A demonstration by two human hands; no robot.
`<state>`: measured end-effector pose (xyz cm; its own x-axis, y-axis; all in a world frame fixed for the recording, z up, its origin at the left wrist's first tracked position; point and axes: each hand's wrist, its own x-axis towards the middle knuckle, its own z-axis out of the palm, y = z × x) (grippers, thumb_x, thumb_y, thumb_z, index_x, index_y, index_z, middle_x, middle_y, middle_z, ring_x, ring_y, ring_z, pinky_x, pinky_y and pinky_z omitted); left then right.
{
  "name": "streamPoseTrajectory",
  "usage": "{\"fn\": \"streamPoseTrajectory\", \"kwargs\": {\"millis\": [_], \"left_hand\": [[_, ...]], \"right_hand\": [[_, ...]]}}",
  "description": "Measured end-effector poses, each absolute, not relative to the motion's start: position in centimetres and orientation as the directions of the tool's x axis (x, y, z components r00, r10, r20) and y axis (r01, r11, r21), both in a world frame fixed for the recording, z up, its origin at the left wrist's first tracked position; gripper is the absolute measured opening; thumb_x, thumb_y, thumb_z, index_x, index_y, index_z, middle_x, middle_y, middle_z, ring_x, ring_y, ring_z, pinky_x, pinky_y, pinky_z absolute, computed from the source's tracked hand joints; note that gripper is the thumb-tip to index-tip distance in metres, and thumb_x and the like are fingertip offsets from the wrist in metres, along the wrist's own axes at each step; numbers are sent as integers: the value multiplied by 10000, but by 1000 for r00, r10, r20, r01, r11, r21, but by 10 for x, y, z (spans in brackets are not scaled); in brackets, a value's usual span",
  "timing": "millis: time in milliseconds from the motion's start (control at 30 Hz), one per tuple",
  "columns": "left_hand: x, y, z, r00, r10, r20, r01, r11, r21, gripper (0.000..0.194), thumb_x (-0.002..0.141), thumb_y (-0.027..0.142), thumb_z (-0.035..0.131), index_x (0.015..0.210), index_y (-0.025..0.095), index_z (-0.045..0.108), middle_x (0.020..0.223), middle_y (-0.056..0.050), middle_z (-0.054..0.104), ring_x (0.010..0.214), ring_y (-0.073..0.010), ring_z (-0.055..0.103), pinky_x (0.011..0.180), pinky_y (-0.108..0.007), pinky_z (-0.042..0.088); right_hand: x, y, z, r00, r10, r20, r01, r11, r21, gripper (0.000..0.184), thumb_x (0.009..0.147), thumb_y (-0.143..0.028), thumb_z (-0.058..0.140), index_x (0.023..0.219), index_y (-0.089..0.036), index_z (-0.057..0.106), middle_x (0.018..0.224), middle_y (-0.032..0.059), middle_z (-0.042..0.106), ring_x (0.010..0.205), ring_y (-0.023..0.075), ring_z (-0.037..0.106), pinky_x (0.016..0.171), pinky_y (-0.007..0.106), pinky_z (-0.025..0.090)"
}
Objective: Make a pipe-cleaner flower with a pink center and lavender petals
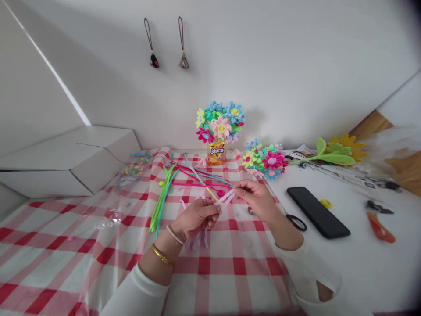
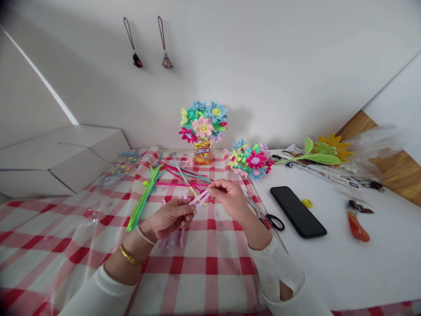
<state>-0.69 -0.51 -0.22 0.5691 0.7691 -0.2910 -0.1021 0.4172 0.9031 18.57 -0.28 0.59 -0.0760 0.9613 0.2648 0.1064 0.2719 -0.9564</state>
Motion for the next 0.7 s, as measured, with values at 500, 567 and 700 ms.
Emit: {"fn": "streamPoseTrajectory", "kwargs": {"millis": [500, 567, 700], "left_hand": [[-11, 1, -6, 434, 879, -195, -264, 332, 906, 297, 741, 403, 605, 787, 111, 635, 664, -32, 603, 534, -88, 522, 503, -212, 337], [-9, 0, -6, 494, 847, -195, -222, 340, 914, 307, 733, 391, 623, 831, 103, 660, 730, -63, 639, 575, -101, 544, 545, -226, 359], [-7, -2, -10, 569, 801, -187, -159, 331, 930, 284, 682, 315, 687, 867, 100, 683, 709, -72, 660, 585, -107, 537, 583, -241, 367]], "right_hand": [[186, -2, 7, -100, 971, 219, 148, 232, -961, 126, 727, -293, 620, 784, -184, 648, 682, -8, 606, 609, 115, 530, 597, 253, 444], [182, -5, 7, -146, 967, 208, 160, 231, -960, 133, 723, -297, 624, 784, -182, 652, 684, -4, 613, 614, 119, 538, 608, 260, 450], [175, -10, 11, -166, 962, 218, 249, 255, -934, 120, 718, -268, 623, 784, -176, 665, 737, 20, 647, 675, 139, 565, 646, 275, 453]]}}
